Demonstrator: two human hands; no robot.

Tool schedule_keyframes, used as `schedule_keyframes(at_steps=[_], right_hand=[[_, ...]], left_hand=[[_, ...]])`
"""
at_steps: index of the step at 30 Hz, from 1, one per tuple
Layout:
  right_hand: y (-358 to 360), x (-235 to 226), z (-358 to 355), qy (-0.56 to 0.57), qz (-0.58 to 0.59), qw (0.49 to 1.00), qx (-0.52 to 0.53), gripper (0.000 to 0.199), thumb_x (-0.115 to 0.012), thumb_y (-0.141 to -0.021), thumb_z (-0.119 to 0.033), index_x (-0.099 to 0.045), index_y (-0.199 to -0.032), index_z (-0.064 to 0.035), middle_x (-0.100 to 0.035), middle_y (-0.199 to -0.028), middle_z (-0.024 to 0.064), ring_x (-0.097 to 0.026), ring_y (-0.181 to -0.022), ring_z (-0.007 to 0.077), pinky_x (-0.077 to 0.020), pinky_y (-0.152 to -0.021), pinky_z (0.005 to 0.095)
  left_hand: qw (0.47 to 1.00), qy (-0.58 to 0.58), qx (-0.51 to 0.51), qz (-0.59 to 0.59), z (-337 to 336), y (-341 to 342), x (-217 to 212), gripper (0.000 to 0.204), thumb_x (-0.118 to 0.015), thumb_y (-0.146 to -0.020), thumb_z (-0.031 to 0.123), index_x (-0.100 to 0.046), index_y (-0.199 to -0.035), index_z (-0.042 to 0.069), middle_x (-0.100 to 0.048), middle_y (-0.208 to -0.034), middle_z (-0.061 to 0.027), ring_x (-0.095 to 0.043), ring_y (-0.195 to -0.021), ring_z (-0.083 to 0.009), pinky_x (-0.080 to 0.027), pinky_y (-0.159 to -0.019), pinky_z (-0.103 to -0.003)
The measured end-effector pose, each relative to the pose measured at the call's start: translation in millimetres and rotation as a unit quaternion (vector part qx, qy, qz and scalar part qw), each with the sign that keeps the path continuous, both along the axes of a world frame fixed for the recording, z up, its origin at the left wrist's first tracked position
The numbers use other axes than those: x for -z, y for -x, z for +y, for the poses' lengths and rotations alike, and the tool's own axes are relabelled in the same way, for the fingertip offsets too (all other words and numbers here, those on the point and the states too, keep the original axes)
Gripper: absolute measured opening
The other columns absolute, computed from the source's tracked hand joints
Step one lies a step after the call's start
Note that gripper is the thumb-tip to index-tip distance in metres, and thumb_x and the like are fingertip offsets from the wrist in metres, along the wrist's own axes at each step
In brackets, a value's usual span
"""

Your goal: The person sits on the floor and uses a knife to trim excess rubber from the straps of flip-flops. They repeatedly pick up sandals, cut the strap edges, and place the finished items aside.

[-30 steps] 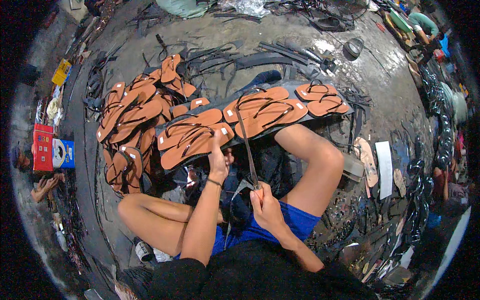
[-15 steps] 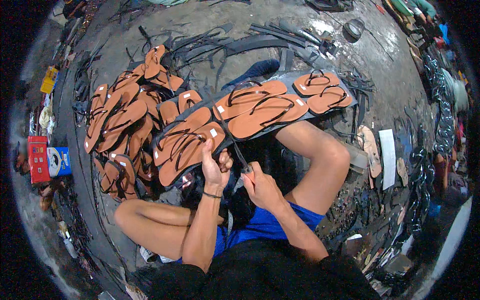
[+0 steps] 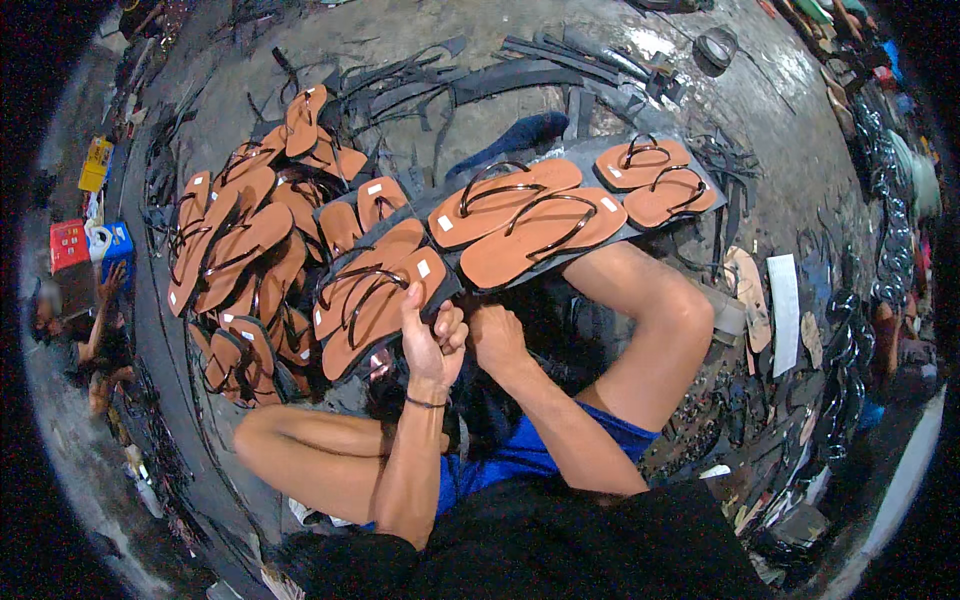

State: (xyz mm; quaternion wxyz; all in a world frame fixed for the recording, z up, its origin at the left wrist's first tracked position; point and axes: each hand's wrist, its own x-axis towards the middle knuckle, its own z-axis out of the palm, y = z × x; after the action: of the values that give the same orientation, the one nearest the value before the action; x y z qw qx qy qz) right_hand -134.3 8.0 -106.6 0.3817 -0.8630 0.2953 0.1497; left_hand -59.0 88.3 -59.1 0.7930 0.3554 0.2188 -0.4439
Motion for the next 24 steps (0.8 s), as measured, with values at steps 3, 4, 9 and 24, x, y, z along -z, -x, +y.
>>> schedule_keyframes(at_steps=[3,4,9,24], right_hand=[[-16.6,23.2,6.4,-0.015,-0.025,0.999,-0.016,0.019,-0.062,-0.075,-0.018,-0.068,-0.084,-0.0032,-0.067,-0.088,0.021,-0.067,-0.082,0.0375,-0.0552,-0.071,0.0423],[-21.4,31.3,6.5,0.038,-0.105,0.994,-0.014,0.023,-0.061,-0.077,-0.018,-0.067,-0.095,-0.0045,-0.068,-0.094,0.0168,-0.067,-0.087,0.0317,-0.0543,-0.076,0.0391],[-63.1,46.7,-0.4,-0.191,-0.226,0.954,0.049,0.027,-0.061,-0.078,-0.02,-0.065,-0.1,-0.0044,-0.068,-0.097,0.0143,-0.066,-0.089,0.0295,-0.0535,-0.078,0.0385],[29.1,-125.5,27.0,-0.25,-0.312,0.911,0.1,0.037,-0.065,-0.074,-0.015,-0.05,-0.106,-0.0021,-0.061,-0.087,0.0112,-0.061,-0.081,0.0273,-0.0491,-0.074,0.0383]], left_hand=[[0.999,-0.026,0.007,-0.022,2.1,1.8,-12.4,0.036,-0.054,-0.091,0.046,-0.049,-0.081,0.012,-0.042,-0.057,0.0029,-0.032,-0.045,-0.0041,-0.021,-0.04,-0.019],[0.994,-0.097,0.0,-0.056,-7.0,6.2,-24.1,0.042,-0.056,-0.089,0.051,-0.05,-0.075,0.012,-0.031,-0.051,0.0059,-0.026,-0.042,-0.0048,-0.02,-0.037,-0.021],[0.988,-0.026,0.053,-0.142,53.3,26.9,-58.1,0.03,-0.054,-0.092,0.039,-0.055,-0.096,0.009,-0.051,-0.065,-0.0026,-0.038,-0.045,-0.0082,-0.029,-0.04,-0.022],[0.902,-0.245,0.116,-0.335,163.4,55.2,-76.4,0.042,-0.066,-0.083,0.001,-0.047,-0.12,0.0,-0.062,-0.108,-0.0076,-0.06,-0.098,-0.0141,-0.048,-0.088,-0.03]])
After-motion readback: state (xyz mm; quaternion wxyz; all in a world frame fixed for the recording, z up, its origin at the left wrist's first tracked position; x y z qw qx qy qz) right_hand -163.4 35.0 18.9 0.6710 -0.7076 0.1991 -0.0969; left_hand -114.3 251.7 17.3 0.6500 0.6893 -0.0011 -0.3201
